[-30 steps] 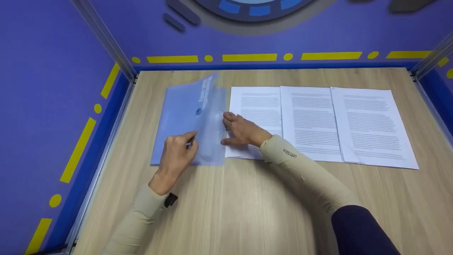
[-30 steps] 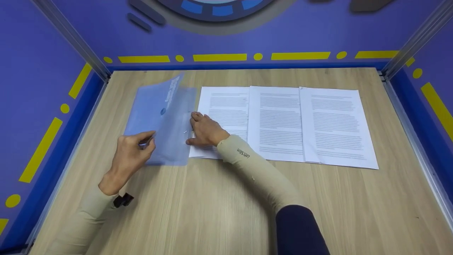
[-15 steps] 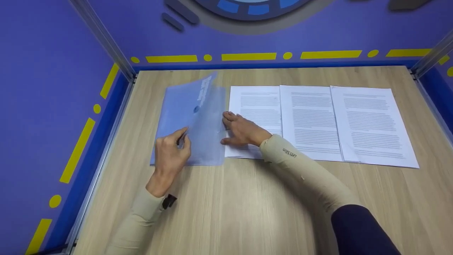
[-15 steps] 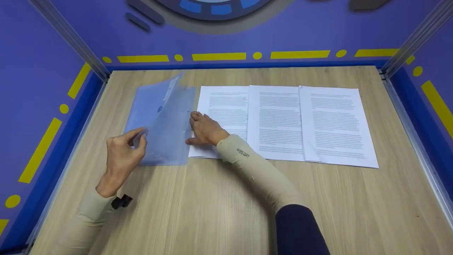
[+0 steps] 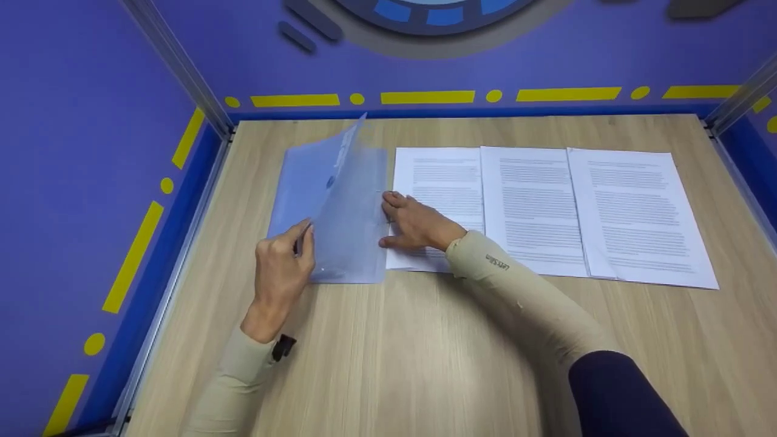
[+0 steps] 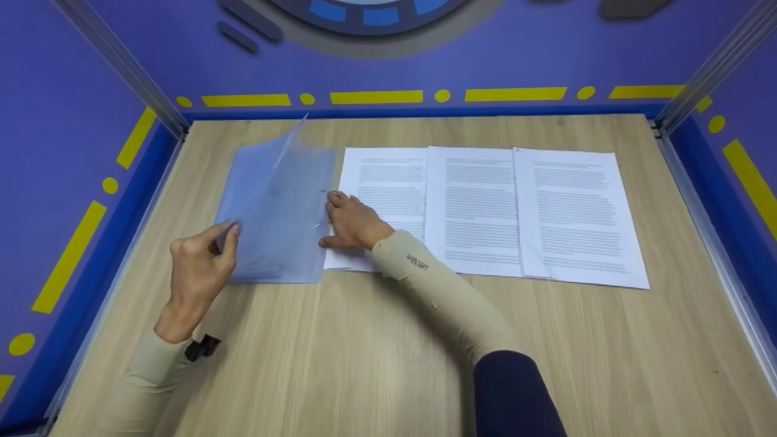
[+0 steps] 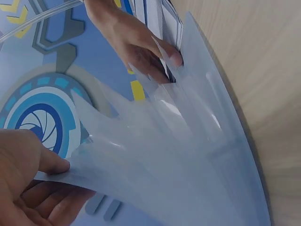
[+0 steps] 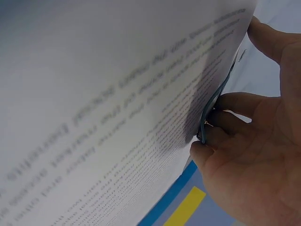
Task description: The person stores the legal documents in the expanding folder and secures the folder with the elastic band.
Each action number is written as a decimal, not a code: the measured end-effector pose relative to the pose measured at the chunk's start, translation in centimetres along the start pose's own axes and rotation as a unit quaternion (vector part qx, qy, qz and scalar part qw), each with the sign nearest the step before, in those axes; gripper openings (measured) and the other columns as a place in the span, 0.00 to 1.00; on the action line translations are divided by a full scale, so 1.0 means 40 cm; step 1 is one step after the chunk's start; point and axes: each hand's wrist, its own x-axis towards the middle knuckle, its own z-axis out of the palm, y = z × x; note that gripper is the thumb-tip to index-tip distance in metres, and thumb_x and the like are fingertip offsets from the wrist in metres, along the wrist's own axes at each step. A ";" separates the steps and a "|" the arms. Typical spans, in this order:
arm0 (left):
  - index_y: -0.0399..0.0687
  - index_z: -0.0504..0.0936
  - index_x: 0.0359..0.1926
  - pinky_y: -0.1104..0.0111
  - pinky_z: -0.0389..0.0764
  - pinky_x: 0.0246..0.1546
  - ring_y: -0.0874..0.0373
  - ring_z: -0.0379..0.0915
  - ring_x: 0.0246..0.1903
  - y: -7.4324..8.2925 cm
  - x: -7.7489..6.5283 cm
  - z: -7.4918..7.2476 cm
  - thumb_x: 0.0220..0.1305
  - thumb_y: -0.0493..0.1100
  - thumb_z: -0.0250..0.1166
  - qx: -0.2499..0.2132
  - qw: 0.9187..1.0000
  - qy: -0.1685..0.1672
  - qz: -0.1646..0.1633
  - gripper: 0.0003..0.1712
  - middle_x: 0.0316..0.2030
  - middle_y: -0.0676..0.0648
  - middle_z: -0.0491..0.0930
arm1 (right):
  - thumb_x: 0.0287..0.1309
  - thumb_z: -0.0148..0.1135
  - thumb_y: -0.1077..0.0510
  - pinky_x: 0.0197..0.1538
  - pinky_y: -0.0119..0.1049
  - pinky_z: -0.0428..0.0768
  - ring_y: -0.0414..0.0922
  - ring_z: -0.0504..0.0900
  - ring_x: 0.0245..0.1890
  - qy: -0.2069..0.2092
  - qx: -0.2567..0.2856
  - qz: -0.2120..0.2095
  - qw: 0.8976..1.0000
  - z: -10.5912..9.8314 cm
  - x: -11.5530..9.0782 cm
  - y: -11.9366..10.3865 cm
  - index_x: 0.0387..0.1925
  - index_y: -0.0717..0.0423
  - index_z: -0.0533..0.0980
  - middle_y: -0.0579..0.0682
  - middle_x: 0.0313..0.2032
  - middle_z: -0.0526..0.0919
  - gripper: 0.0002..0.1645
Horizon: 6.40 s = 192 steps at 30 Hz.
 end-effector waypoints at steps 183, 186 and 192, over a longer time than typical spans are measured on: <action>0.28 0.92 0.42 0.86 0.72 0.24 0.57 0.76 0.11 -0.059 -0.025 0.021 0.63 0.27 0.71 -0.085 0.991 0.104 0.021 0.07 0.21 0.37 0.88 | 0.69 0.71 0.48 0.71 0.76 0.65 0.80 0.64 0.64 0.180 0.257 0.459 0.831 -0.095 -0.906 0.774 0.79 0.78 0.46 0.86 0.69 0.59 0.60; 0.29 0.92 0.41 0.85 0.71 0.23 0.58 0.74 0.11 -0.059 -0.026 0.022 0.63 0.27 0.71 -0.085 0.990 0.107 0.021 0.07 0.19 0.38 0.87 | 0.74 0.64 0.51 0.65 0.72 0.72 0.78 0.69 0.60 0.178 0.243 0.451 0.840 -0.085 -0.922 0.785 0.74 0.80 0.56 0.85 0.66 0.64 0.46; 0.30 0.92 0.41 0.85 0.72 0.24 0.57 0.75 0.11 -0.058 -0.026 0.020 0.62 0.28 0.71 -0.087 0.990 0.112 0.017 0.07 0.19 0.39 0.87 | 0.79 0.54 0.55 0.49 0.49 0.80 0.67 0.77 0.50 0.171 0.249 0.460 0.835 -0.075 -0.935 0.810 0.71 0.78 0.63 0.81 0.62 0.70 0.34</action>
